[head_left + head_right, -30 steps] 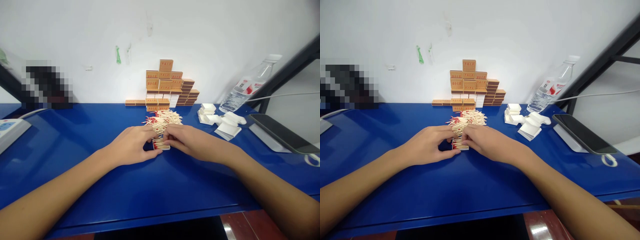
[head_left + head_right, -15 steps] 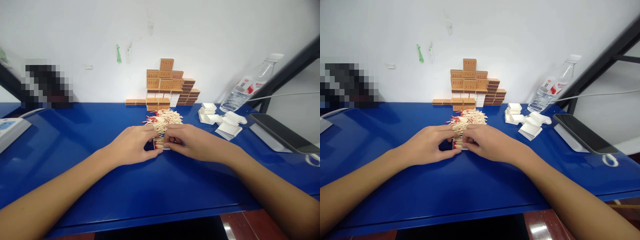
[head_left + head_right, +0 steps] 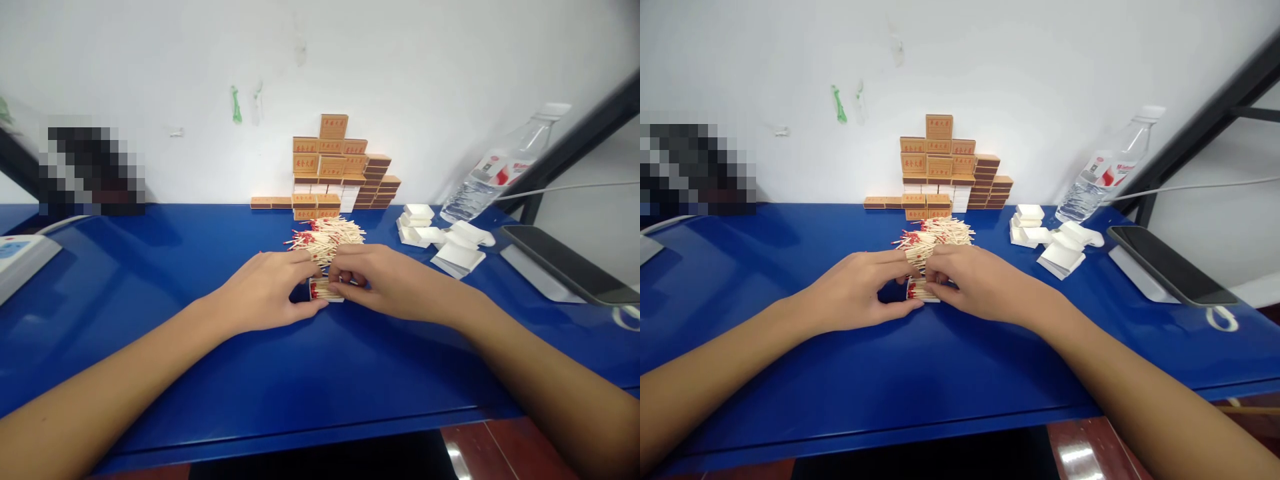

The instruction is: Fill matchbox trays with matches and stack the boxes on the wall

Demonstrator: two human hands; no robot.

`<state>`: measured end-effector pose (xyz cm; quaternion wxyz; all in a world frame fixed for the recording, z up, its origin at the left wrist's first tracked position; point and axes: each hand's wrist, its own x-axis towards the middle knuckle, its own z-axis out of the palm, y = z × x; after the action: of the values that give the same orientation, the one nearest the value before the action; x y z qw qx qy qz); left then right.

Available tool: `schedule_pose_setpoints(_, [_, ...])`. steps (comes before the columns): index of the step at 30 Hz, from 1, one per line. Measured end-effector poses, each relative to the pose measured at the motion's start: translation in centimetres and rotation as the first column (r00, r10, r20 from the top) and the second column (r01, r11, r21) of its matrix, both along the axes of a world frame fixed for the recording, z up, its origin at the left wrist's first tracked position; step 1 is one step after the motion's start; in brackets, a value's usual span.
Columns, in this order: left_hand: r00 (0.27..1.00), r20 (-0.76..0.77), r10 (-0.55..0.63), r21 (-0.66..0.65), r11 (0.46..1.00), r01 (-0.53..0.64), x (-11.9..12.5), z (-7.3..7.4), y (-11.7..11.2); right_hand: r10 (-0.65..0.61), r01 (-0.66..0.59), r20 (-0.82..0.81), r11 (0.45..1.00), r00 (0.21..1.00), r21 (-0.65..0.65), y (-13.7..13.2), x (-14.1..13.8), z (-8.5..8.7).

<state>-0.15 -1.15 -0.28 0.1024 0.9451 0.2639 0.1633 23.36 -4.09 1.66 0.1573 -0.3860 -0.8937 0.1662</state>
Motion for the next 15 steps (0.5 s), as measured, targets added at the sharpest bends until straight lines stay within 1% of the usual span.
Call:
schedule_pose_setpoints(4, [1.000, -0.007, 0.012, -0.017, 1.000, -0.012, 0.0, 0.0, 0.1, 0.018, -0.019, -0.092, 1.000, 0.996, -0.007, 0.0, -0.4, -0.4])
schedule_pose_setpoints(6, [1.000, -0.012, 0.013, -0.010, 1.000, -0.013, 0.0, 0.0, 0.1, 0.024, -0.025, -0.097, 1.000, 0.995, -0.013, -0.1, -0.8, -0.8])
schedule_pose_setpoints(9, [1.000, -0.015, 0.006, 0.000, 1.000, -0.006, -0.1, -0.1, 0.2, -0.005, 0.005, -0.081, 1.000, 0.997, -0.006, -0.1, -1.1, -1.2])
schedule_pose_setpoints(12, [1.000, -0.004, -0.002, -0.006, 1.000, 0.002, -0.1, -0.1, 0.2, -0.006, 0.009, -0.092, 1.000, 0.996, 0.028, 0.0, -1.0, -1.3])
schedule_pose_setpoints(15, [1.000, -0.005, 0.003, 0.001, 1.000, -0.003, 0.0, -0.1, 0.1, 0.005, 0.004, -0.088, 0.995, 0.996, 0.095, 0.2, -0.5, -0.9])
